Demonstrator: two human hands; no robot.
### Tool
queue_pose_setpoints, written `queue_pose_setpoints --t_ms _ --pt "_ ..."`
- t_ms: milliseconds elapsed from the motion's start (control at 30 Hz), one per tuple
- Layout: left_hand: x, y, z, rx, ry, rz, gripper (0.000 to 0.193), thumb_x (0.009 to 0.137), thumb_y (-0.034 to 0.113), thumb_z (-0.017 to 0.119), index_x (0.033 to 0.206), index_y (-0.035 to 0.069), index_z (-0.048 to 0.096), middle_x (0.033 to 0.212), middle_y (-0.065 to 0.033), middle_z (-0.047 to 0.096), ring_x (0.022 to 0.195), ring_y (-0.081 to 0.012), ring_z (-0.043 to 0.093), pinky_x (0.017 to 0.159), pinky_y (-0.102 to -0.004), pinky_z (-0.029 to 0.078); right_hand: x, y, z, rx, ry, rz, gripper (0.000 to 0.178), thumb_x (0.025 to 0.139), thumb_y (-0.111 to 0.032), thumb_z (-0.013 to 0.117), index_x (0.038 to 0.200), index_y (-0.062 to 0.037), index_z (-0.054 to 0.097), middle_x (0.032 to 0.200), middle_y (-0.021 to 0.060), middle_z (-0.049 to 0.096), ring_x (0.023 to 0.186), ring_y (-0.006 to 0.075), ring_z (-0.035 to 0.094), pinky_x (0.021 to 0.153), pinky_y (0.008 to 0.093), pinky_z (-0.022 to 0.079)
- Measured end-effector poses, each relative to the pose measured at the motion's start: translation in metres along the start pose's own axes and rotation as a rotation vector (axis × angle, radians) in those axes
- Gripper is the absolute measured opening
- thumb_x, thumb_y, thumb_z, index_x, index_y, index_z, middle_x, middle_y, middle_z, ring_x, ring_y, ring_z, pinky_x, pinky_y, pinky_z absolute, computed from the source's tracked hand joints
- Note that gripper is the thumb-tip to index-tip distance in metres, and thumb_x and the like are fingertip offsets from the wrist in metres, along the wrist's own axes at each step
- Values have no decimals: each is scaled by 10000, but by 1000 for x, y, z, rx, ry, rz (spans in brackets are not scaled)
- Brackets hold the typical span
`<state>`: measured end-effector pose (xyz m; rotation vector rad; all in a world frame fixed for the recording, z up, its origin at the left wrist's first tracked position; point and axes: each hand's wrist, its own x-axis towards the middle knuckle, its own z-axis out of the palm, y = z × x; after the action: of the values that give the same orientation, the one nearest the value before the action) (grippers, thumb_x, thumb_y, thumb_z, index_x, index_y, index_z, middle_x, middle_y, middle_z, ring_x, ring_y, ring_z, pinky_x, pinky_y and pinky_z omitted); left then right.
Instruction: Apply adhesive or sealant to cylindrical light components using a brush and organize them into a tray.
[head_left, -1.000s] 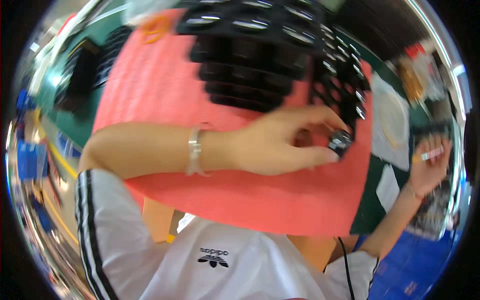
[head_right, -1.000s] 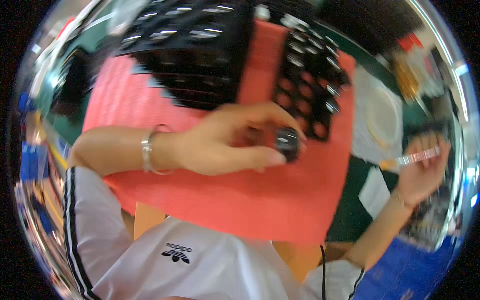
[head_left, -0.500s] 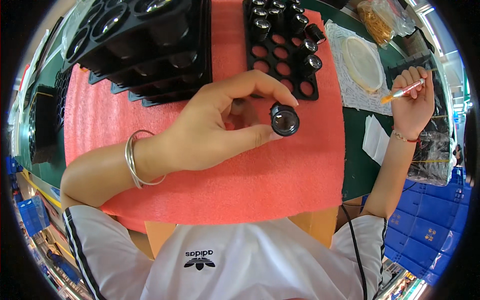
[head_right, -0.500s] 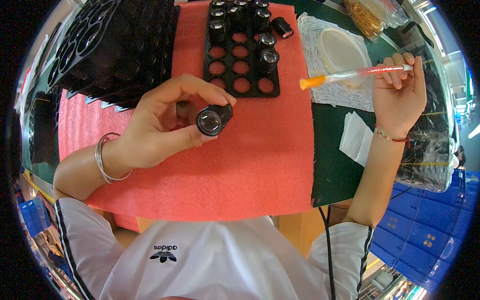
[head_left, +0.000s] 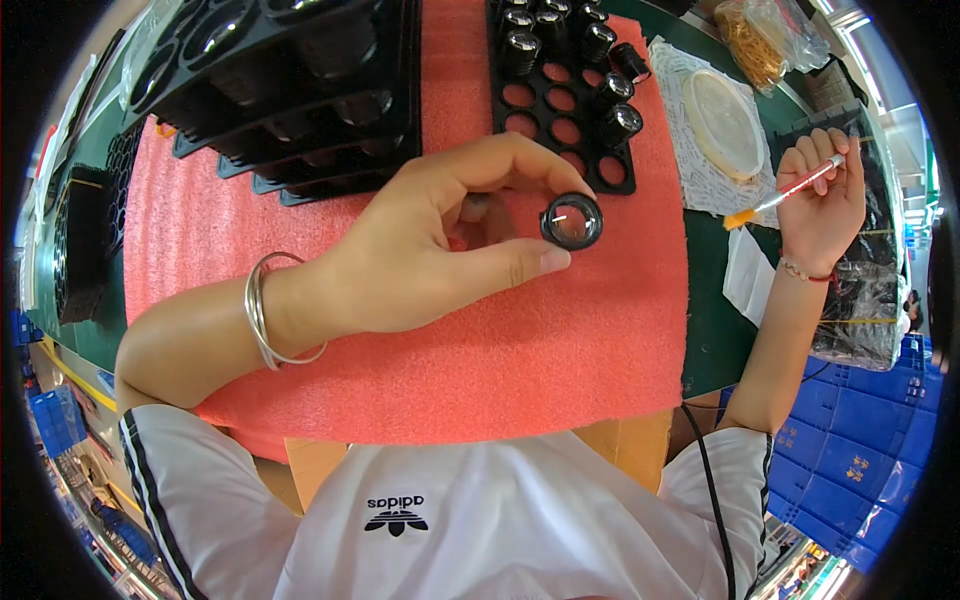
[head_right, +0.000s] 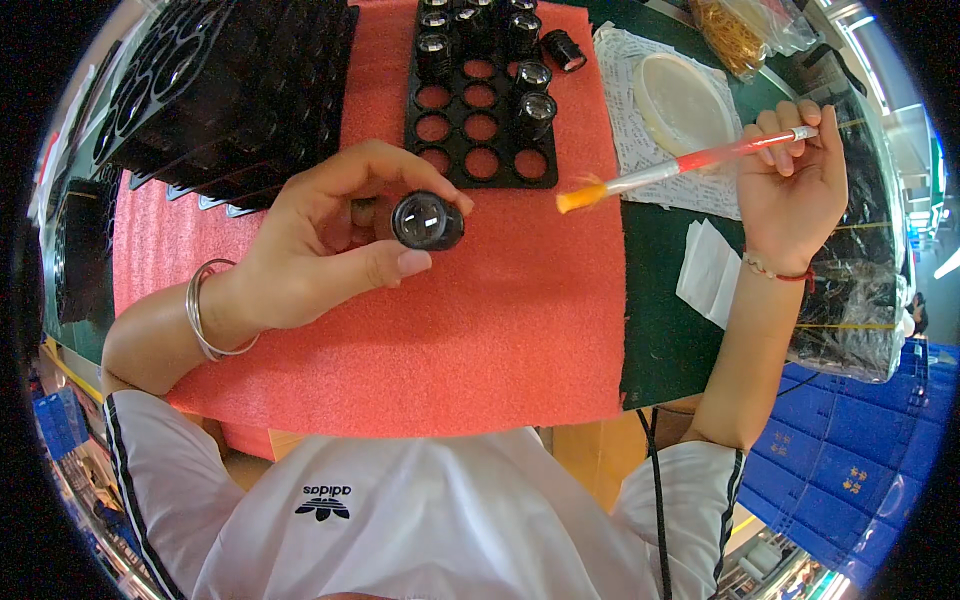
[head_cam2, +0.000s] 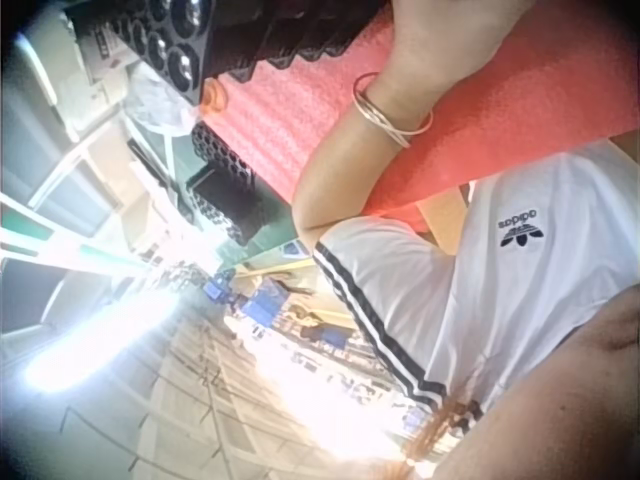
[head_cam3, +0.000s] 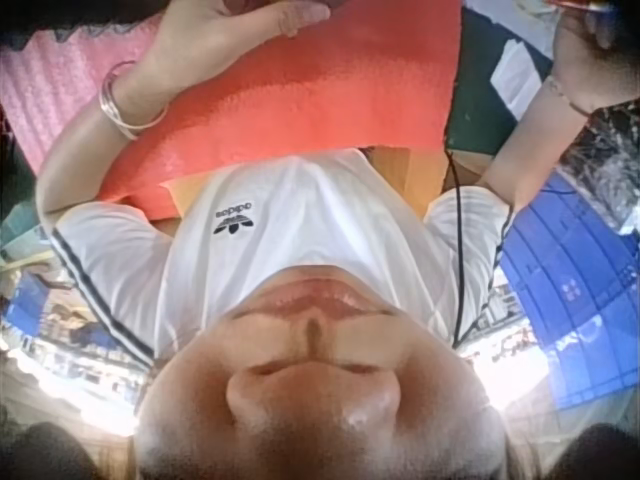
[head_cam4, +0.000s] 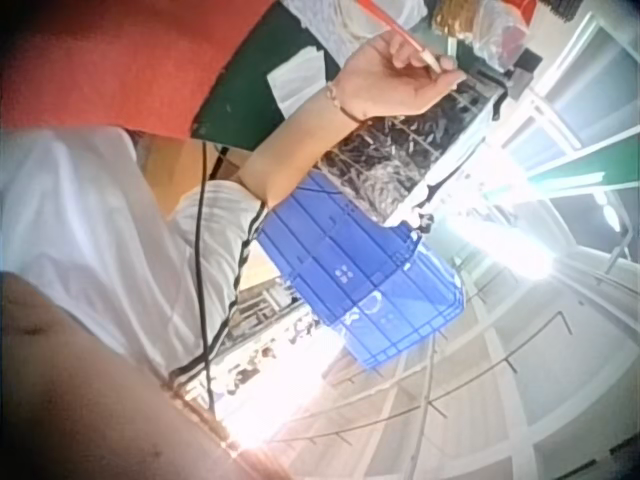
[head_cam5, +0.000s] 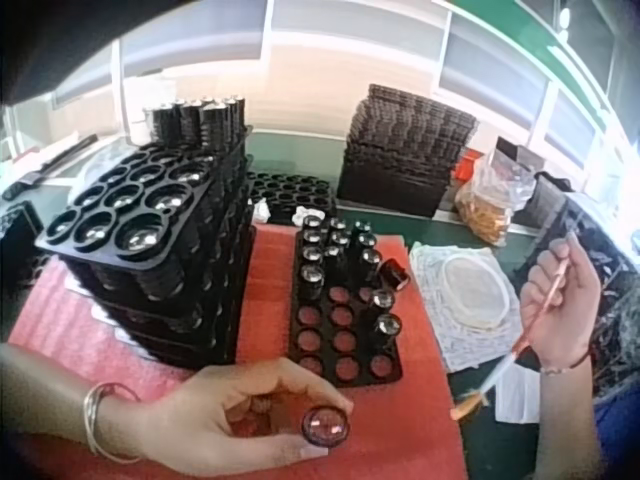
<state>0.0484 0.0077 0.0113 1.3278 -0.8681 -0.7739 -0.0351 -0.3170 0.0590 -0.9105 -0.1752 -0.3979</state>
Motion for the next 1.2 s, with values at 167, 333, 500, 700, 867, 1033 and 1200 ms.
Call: queue_pose_setpoints --t_ms 167,333,500,700,867,1033,1200 --pt "0 2 1 -2 -5 -20 376 781 -11 601 1126 33 459 1078 -70 553 790 -41 522 605 -169 439 -2 5 6 -106 14 -25 208 925 -188 407 778 -49 454 626 8 345 546 92 292 525 222 263" --pt "-2 0 1 -14 -5 22 349 784 6 615 1105 31 479 1071 -61 554 782 -30 510 623 -162 427 -3 6 12 -95 -45 -2 213 926 -193 405 778 -47 452 620 17 351 545 96 299 515 219 261" --pt "-2 0 0 56 -7 16 315 789 35 630 1078 39 505 1075 -48 549 810 -24 505 662 -161 418 -4 6 13 -107 -51 2 215 927 -193 398 779 -45 450 618 19 350 545 100 304 514 220 263" --pt "-2 0 1 58 -8 22 305 789 24 624 1072 41 512 1072 -43 548 841 -30 512 673 -166 425 -4 7 11 -112 -66 14 219 929 -198 390 783 -45 445 623 17 349 546 99 303 512 220 263" --pt "-2 0 1 70 -9 40 297 781 -4 607 1061 36 519 1068 -44 545 851 -40 525 675 -169 433 -4 6 12 -134 -72 24 213 927 -205 392 789 -50 441 627 14 345 545 94 303 512 222 259" --pt "-3 1 1 63 5 31 294 774 -8 609 1051 28 519 1046 -45 547 852 -50 537 682 -177 449 -3 7 14 -141 -51 32 213 927 -213 393 783 -63 438 619 5 322 529 89 296 511 231 253" --pt "0 2 1 51 -20 31 307 786 3 607 1073 18 500 1032 -45 553 837 -70 548 665 -195 467 -8 4 17 -163 -39 23 214 926 -211 383 778 -67 437 611 0 312 520 88 290 508 232 250"
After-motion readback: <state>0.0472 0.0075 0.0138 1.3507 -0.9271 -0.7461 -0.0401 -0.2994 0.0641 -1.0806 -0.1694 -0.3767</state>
